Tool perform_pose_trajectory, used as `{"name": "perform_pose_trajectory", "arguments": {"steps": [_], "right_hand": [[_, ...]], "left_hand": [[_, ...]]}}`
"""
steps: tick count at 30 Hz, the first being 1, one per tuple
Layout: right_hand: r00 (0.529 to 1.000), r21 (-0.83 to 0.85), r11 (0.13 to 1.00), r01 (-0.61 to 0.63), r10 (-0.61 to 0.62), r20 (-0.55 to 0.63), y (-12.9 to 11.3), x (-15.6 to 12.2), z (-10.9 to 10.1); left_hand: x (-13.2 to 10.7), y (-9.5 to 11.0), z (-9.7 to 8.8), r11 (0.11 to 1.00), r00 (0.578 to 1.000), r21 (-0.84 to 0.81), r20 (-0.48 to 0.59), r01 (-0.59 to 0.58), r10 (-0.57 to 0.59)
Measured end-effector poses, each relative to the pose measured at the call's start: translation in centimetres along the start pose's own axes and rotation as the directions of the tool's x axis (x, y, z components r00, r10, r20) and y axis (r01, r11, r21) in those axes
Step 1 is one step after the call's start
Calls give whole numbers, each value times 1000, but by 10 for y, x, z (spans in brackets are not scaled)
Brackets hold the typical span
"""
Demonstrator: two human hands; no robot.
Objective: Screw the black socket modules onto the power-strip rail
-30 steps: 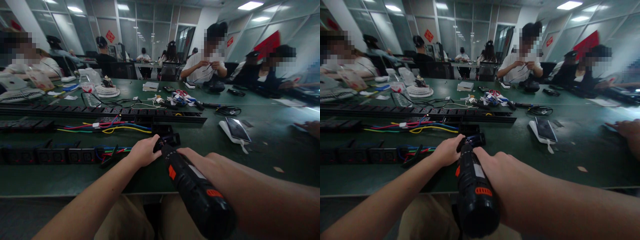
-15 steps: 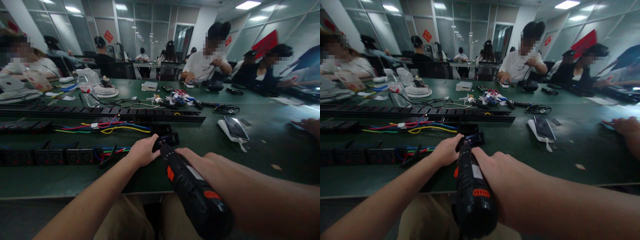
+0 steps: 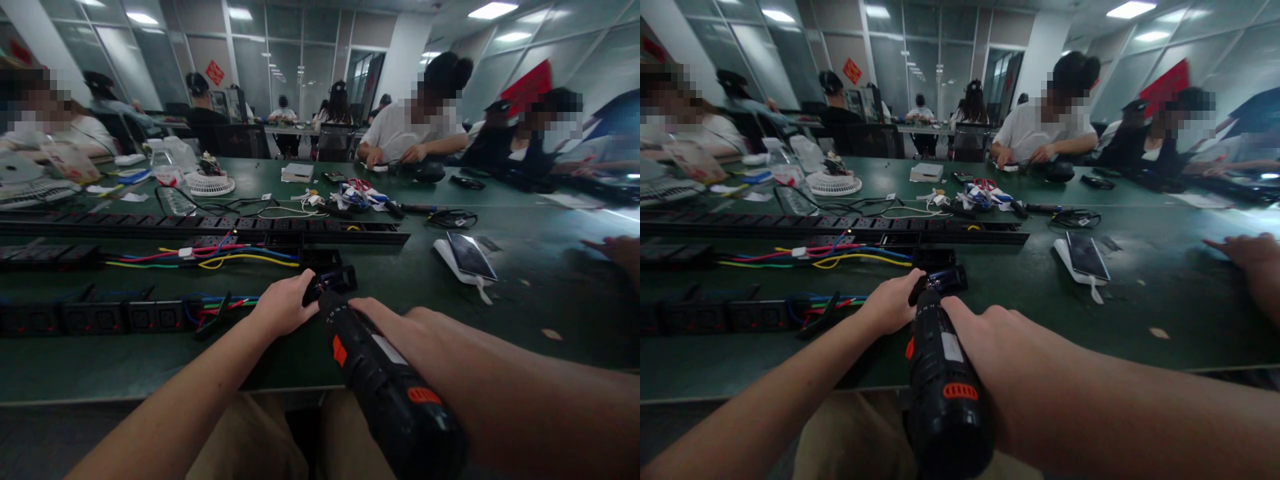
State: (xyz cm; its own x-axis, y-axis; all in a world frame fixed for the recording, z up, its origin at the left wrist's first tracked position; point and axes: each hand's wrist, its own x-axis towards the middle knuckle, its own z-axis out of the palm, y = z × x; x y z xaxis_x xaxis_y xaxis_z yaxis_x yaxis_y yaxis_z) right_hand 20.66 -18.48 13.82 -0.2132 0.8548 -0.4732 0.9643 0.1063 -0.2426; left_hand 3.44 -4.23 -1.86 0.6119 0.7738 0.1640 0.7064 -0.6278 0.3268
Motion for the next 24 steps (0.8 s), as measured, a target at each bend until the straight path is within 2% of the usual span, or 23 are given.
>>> {"name": "perform_pose_trajectory", "arguments": {"steps": [5,11,16,21,24], "right_hand": [[1000,-8,1000,10,-10,-4,1,0,-1],[992,75,990,117,-113,-48,5,-1,1],[998,66,996,63,-64,16,4,-3,-2],[992,36,992,123,-122,-27,7,-1,3],[996,30,995,90,-90,-14,8,0,5]], "left_hand": [[0,-2,2,1000,1000,-4,1,-4,4],[-1,-1,1,1000,1000,-5,0,-1,1],[-1,-1,0,1000,1000,-2,-3,1,-1],[-1,2,-1,1000,1000,-4,4,11,-11],[-1,3,-2,1000,999,3,16,31,-31]]}}
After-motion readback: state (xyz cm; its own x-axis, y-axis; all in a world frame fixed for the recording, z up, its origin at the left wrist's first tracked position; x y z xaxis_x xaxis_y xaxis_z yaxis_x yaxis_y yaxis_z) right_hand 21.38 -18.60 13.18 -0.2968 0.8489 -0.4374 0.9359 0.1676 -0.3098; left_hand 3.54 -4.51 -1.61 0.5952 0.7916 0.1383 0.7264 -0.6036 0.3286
